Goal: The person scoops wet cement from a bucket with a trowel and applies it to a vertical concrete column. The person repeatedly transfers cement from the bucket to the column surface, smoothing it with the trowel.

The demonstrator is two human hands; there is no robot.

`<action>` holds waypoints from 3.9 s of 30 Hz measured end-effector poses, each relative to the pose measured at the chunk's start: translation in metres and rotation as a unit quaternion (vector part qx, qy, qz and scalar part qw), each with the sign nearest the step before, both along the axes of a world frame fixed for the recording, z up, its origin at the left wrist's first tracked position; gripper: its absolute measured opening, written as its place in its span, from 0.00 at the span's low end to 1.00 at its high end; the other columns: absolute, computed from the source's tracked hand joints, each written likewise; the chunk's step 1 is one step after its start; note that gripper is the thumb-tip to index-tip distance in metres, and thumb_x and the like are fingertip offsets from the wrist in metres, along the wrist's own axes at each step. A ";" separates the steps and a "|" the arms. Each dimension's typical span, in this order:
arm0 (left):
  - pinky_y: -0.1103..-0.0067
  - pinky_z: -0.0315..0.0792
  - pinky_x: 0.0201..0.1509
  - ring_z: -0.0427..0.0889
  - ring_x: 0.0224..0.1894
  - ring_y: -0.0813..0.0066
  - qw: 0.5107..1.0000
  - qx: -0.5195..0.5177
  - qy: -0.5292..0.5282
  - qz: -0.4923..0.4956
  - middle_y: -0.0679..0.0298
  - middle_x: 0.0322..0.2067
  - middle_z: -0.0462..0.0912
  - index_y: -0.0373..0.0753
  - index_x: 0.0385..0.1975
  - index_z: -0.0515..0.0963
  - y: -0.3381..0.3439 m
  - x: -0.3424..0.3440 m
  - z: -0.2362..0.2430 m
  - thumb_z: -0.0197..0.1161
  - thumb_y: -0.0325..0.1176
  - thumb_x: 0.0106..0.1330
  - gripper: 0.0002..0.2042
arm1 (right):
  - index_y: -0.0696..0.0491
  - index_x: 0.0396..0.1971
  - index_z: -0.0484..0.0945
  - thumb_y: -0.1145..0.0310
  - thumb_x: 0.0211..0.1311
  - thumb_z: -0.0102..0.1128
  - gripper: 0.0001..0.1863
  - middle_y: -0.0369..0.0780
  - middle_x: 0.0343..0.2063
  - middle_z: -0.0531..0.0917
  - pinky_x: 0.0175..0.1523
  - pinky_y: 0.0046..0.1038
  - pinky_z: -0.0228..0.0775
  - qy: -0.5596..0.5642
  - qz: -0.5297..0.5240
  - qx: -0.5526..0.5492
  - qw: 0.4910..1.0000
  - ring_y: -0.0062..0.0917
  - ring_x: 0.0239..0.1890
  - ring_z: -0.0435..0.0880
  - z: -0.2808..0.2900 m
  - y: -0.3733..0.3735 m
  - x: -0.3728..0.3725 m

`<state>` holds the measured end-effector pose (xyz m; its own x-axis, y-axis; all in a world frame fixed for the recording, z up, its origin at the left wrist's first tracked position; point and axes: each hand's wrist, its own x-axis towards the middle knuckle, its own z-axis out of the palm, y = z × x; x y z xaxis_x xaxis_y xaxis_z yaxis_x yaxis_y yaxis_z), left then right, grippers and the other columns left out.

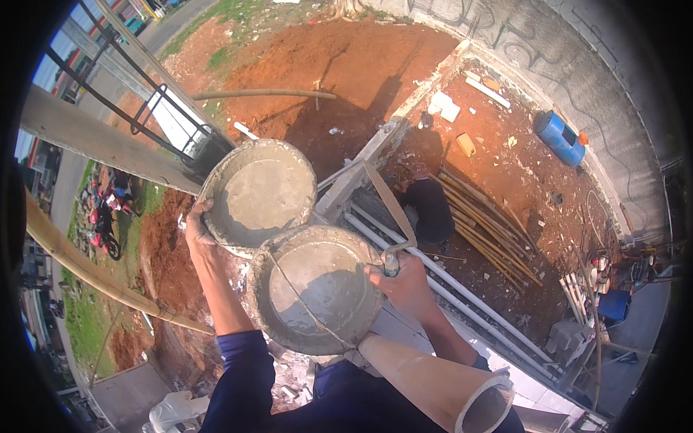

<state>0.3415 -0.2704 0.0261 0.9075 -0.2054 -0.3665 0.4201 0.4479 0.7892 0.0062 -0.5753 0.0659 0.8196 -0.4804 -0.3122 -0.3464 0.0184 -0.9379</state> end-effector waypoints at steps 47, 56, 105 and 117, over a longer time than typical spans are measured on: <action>0.72 0.57 0.75 0.58 0.77 0.63 0.910 0.011 -0.110 0.399 0.51 0.77 0.55 0.31 0.75 0.57 -0.048 -0.142 -0.003 0.51 0.10 0.60 0.38 | 0.53 0.32 0.76 0.51 0.73 0.65 0.19 0.33 0.17 0.75 0.15 0.21 0.61 0.015 -0.108 -0.246 0.963 0.15 0.11 0.69 0.143 -0.130 -0.014; 0.72 0.55 0.77 0.62 0.73 0.63 0.946 -0.001 -0.050 0.320 0.48 0.72 0.60 0.29 0.75 0.53 -0.038 -0.164 0.012 0.61 0.19 0.63 0.38 | 0.60 0.53 0.79 0.58 0.70 0.64 0.22 0.47 0.45 0.84 0.47 0.38 0.74 0.106 0.269 -0.618 0.731 0.36 0.40 0.84 0.257 -0.051 0.142; 0.83 0.74 0.44 0.80 0.39 0.77 0.955 0.008 -0.056 0.292 0.61 0.43 0.83 0.27 0.59 0.75 -0.020 -0.102 -0.015 0.49 0.13 0.57 0.27 | 0.67 0.43 0.76 0.66 0.68 0.59 0.17 0.57 0.33 0.83 0.43 0.45 0.78 -0.073 0.389 -0.543 0.740 0.50 0.38 0.87 0.102 0.114 0.388; 0.77 0.72 0.58 0.82 0.48 0.68 0.940 -0.024 -0.091 0.328 0.56 0.48 0.84 0.25 0.57 0.76 -0.016 -0.099 -0.009 0.48 0.14 0.55 0.26 | 0.65 0.51 0.76 0.63 0.67 0.60 0.20 0.59 0.41 0.85 0.53 0.49 0.77 0.076 0.450 -0.662 0.594 0.53 0.48 0.85 0.220 0.119 0.271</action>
<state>0.2424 -0.2868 0.0168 0.8912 0.4084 -0.1973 -0.0991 0.5997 0.7941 0.2777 -0.4566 0.2858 0.9413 0.2247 -0.2520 0.2609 -0.9578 0.1204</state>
